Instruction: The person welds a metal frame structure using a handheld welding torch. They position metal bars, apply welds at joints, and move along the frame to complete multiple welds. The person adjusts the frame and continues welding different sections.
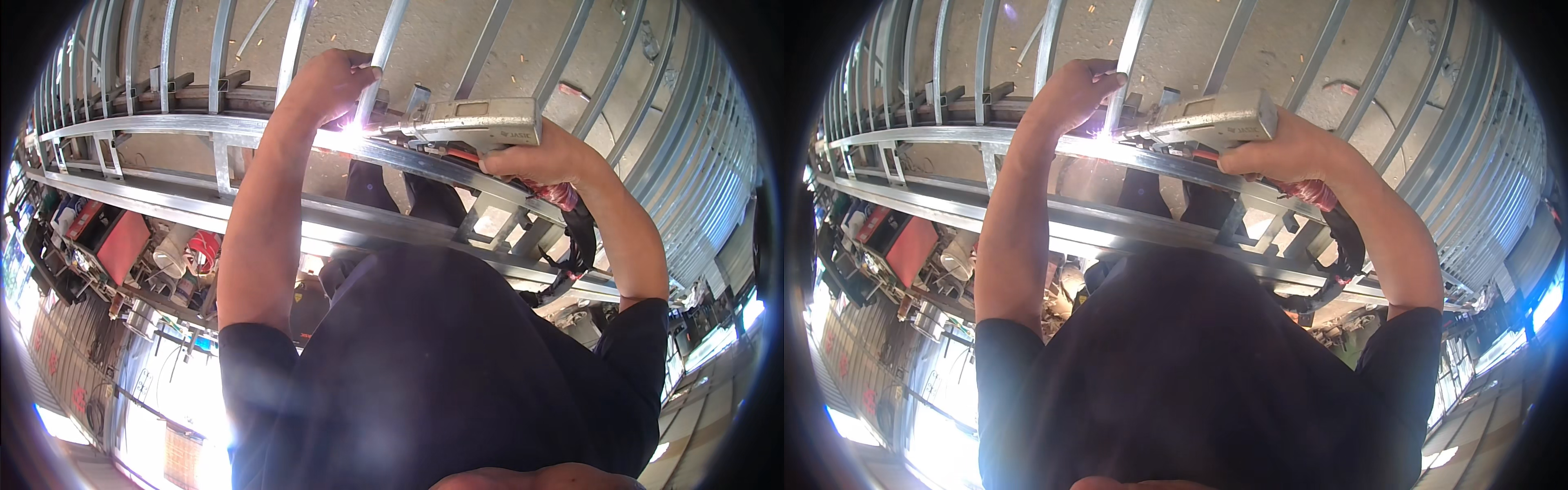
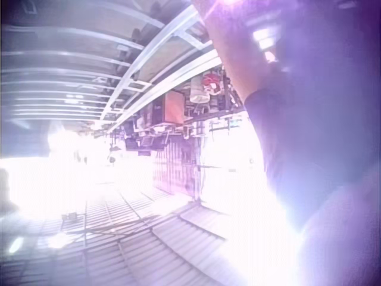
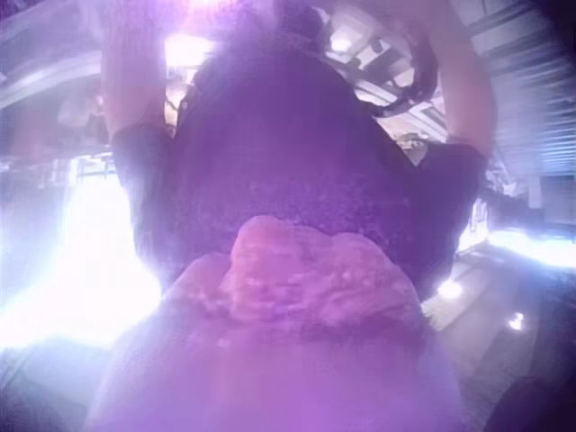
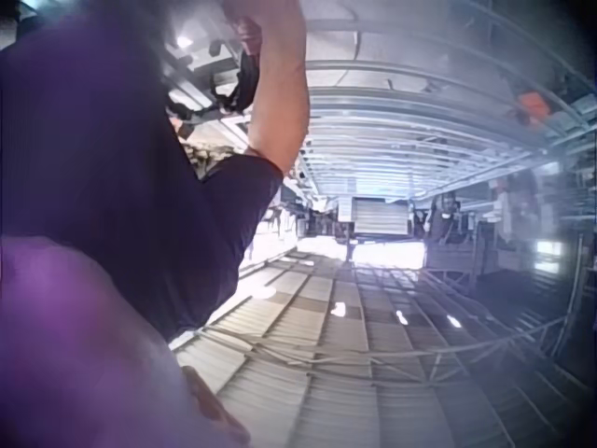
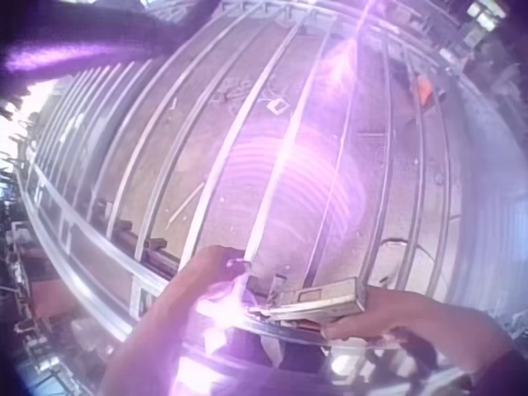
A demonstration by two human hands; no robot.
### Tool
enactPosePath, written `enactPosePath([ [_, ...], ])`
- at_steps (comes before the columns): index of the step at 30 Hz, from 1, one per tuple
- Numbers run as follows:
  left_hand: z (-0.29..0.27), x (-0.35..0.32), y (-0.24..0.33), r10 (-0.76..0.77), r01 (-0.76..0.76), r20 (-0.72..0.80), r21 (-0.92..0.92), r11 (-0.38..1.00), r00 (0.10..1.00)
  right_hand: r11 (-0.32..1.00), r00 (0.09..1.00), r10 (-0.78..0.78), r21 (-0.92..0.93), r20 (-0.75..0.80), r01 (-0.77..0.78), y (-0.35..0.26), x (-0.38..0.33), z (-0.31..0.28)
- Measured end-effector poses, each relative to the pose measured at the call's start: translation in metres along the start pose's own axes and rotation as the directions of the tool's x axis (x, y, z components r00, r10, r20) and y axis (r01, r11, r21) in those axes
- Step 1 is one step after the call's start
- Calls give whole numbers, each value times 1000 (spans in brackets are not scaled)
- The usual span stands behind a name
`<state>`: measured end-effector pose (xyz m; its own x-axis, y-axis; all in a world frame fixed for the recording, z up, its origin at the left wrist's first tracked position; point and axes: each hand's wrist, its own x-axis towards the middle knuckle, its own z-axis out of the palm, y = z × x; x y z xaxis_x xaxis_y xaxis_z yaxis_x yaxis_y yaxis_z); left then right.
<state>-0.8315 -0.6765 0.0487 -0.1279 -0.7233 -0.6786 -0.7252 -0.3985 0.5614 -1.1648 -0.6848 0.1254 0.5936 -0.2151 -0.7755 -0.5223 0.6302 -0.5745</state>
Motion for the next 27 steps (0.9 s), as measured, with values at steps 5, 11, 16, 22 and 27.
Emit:
enactPosePath([
  [5,-8,-4,22,-74,69,31,139,988,997,999,1000,22,-45,2,-22,1,0,-1],
  [11,-11,1,23,-71,58,48,234,970,996,1000,1000,13,-27,12,-12,0,-4,-2],
  [16,-11,4,19,-38,21,56,270,963,998,996,998,65,-64,-5,-66,-3,-7,-2],
  [22,-10,5,16,-27,15,47,234,972,999,994,999,43,-102,-25,-46,0,-9,-2],
  [27,-13,4,20,-43,31,65,175,984,997,993,996,83,-79,-40,-86,1,-15,-3],
])
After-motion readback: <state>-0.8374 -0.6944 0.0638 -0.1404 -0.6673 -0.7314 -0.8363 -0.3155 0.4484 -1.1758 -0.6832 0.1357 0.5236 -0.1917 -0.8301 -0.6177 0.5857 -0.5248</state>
